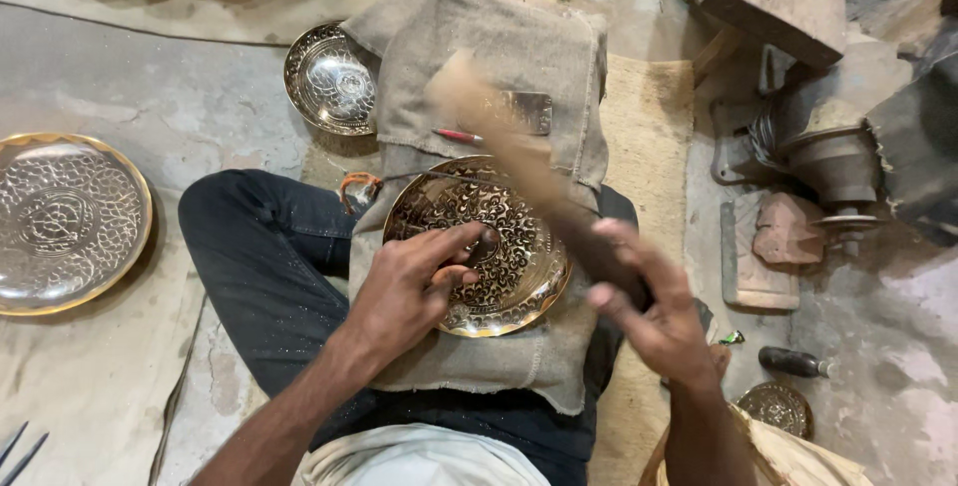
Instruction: The person sits on the floor with an engraved brass plate on a cloth cushion and hammers a punch against the plate's surface with a wooden mallet, repositioning the punch by hand between strikes to work the embossed pattern.
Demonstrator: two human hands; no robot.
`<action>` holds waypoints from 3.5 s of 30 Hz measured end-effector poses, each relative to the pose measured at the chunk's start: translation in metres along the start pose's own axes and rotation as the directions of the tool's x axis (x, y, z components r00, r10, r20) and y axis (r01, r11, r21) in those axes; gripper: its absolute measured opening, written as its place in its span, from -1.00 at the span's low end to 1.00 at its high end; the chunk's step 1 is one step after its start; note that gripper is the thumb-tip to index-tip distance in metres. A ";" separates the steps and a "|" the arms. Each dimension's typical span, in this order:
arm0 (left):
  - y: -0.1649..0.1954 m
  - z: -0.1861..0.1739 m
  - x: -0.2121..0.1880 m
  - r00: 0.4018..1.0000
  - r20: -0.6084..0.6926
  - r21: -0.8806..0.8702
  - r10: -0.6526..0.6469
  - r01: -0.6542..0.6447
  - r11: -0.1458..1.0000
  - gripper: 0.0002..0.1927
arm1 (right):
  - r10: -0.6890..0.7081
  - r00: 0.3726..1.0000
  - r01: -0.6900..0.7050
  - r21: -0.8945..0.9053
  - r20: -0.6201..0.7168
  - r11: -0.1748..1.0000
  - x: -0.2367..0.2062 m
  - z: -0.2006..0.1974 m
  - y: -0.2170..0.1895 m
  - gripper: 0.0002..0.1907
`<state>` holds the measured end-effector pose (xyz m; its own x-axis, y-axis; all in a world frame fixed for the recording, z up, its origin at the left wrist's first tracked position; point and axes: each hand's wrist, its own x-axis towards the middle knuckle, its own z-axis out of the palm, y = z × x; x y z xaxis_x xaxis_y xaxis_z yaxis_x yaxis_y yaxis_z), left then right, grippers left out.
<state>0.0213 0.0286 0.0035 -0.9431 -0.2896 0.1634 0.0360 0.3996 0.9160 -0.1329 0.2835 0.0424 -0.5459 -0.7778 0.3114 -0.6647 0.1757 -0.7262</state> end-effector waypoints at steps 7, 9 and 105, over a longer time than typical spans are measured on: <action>-0.006 -0.011 0.005 0.986 -0.107 -0.277 -0.130 0.096 0.956 -0.50 | 0.250 0.959 -0.236 0.112 -0.134 0.965 -0.013 0.005 0.001 -0.36; -0.006 -0.015 0.010 0.981 -0.144 -0.272 -0.130 0.087 0.958 -0.49 | 0.210 0.949 -0.170 0.179 -0.235 0.969 -0.016 0.011 0.008 -0.32; -0.012 -0.006 0.030 0.971 0.095 -0.004 0.220 -0.221 0.975 -0.37 | 0.010 1.000 -0.009 0.037 -0.029 0.999 -0.012 -0.005 0.002 -0.47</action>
<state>-0.0054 0.0102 -0.0008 -0.9390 -0.1107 0.3256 0.2447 0.4499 0.8589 -0.1309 0.2962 0.0403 -0.5671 -0.7582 0.3218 -0.6404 0.1602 -0.7512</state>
